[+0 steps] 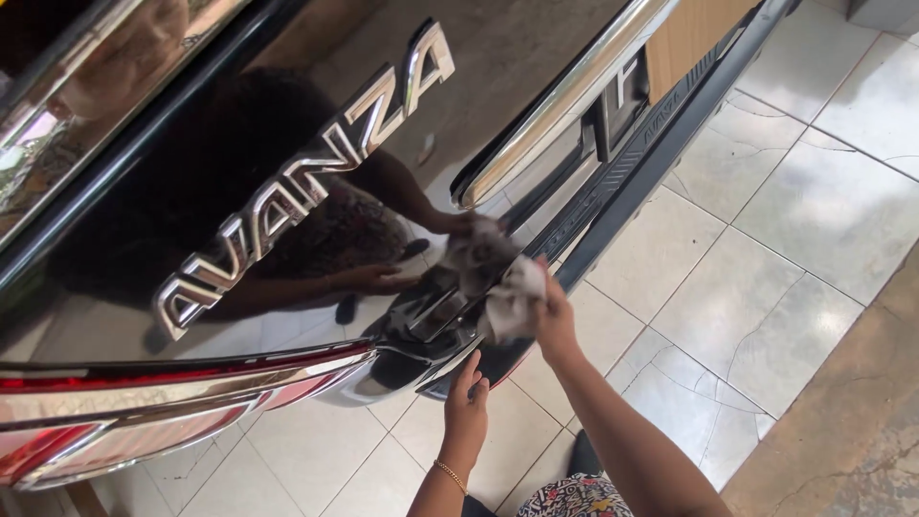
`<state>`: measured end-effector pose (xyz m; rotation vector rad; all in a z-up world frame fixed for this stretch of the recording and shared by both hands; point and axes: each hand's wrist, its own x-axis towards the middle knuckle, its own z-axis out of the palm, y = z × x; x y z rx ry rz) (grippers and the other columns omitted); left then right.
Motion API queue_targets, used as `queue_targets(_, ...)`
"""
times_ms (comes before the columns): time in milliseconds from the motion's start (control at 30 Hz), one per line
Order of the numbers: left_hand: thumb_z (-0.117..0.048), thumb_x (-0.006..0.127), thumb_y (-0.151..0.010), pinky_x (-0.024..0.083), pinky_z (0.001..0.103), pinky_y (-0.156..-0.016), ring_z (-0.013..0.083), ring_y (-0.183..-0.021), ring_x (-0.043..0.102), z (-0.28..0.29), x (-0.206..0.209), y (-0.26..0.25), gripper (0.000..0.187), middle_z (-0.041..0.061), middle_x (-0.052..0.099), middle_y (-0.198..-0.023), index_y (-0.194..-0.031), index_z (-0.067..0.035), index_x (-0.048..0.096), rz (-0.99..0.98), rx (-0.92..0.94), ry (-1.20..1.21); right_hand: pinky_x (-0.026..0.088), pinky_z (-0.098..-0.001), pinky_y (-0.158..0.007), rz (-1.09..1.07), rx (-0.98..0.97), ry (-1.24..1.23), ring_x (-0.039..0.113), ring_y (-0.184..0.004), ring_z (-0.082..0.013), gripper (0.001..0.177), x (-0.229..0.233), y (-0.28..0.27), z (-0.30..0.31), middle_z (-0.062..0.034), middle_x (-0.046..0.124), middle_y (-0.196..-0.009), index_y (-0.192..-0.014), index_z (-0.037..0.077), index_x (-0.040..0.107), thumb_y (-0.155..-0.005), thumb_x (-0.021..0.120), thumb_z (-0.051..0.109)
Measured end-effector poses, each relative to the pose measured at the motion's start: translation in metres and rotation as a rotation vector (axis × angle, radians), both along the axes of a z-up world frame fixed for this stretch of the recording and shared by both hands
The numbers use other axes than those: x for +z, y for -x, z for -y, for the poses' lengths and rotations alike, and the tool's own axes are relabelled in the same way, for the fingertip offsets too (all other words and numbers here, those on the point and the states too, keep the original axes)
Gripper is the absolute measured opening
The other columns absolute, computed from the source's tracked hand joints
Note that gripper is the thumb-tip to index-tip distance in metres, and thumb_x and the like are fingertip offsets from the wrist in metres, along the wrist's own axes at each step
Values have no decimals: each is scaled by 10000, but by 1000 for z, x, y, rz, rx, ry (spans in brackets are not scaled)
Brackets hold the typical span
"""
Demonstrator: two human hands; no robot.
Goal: Cleaning the rear exterior of a black car with a cloth and soapy water.
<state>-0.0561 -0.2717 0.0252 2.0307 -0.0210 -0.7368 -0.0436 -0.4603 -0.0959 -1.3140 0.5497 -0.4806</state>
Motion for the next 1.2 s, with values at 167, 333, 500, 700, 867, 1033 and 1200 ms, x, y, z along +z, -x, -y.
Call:
queue_targets(167, -150, 544, -989, 458, 318, -1053, 168, -1258, 591, -22, 1, -2, 501, 20, 553, -1479, -1482, -214, 493, 2, 54, 84, 332, -385, -1171, 170, -319, 386, 412, -1477, -321, 425, 43, -14, -75, -258, 329, -1650, -1463, -75, 486, -1049, 392, -70)
queue_targets(333, -175, 567, -1007, 465, 314, -1054, 199, -1199, 634, -53, -27, 8, 504, 115, 651, -1388, -1509, -198, 527, -132, 128, -8, 457, -413, -1104, 68, 147, 542, 549, -1343, -401, 437, -19, 21, -119, -223, 527, -1525, -1082, 50, 723, -740, 529, -141)
queue_targets(500, -199, 543, -1008, 459, 292, -1052, 165, -1218, 630, -52, -1, 15, 490, 18, 579, -1500, -1496, -210, 510, -125, 84, 62, 487, -375, -1117, 147, -9, 282, 553, -1387, -310, 349, 53, 28, -41, -162, 574, -1491, -1078, 39, 600, -833, 445, -156)
queue_targets(700, -177, 543, -999, 463, 277, -1026, 135, -1220, 625, -55, 19, 15, 514, -11, 568, -1503, -1509, -216, 490, -165, 105, 110, 439, -438, -1059, 89, -346, 295, 510, -1305, -398, 496, 134, -27, -58, -225, 453, -1428, -1287, 86, 596, -830, 585, -105)
queue_targets(867, -153, 572, -1027, 487, 279, -827, 158, -916, 552, -73, -28, 19, 514, 201, 670, -1264, -1539, -163, 536, -168, 145, 113, 415, -498, -1088, 8, 12, 697, 483, -1285, -497, 532, 118, 1, -113, -246, 521, -1355, -1058, 111, 740, -604, 614, -135)
queue_targets(1033, -153, 552, -982, 502, 262, -829, 129, -940, 602, -48, 29, 27, 513, 25, 655, -1405, -1493, -184, 526, -192, 65, 97, 567, -429, -864, 146, 171, 555, 664, -1077, -354, 483, 53, 24, -67, -132, 663, -1134, -986, 86, 692, -551, 671, -123)
queue_targets(1200, -186, 550, -998, 498, 273, -961, 125, -1177, 640, -50, 39, 25, 509, 13, 579, -1492, -1504, -184, 491, -153, 48, 97, 577, -409, -876, 62, -134, 100, 651, -1070, -282, 428, 88, -2, 3, -122, 587, -1172, -1267, 77, 544, -865, 584, -63)
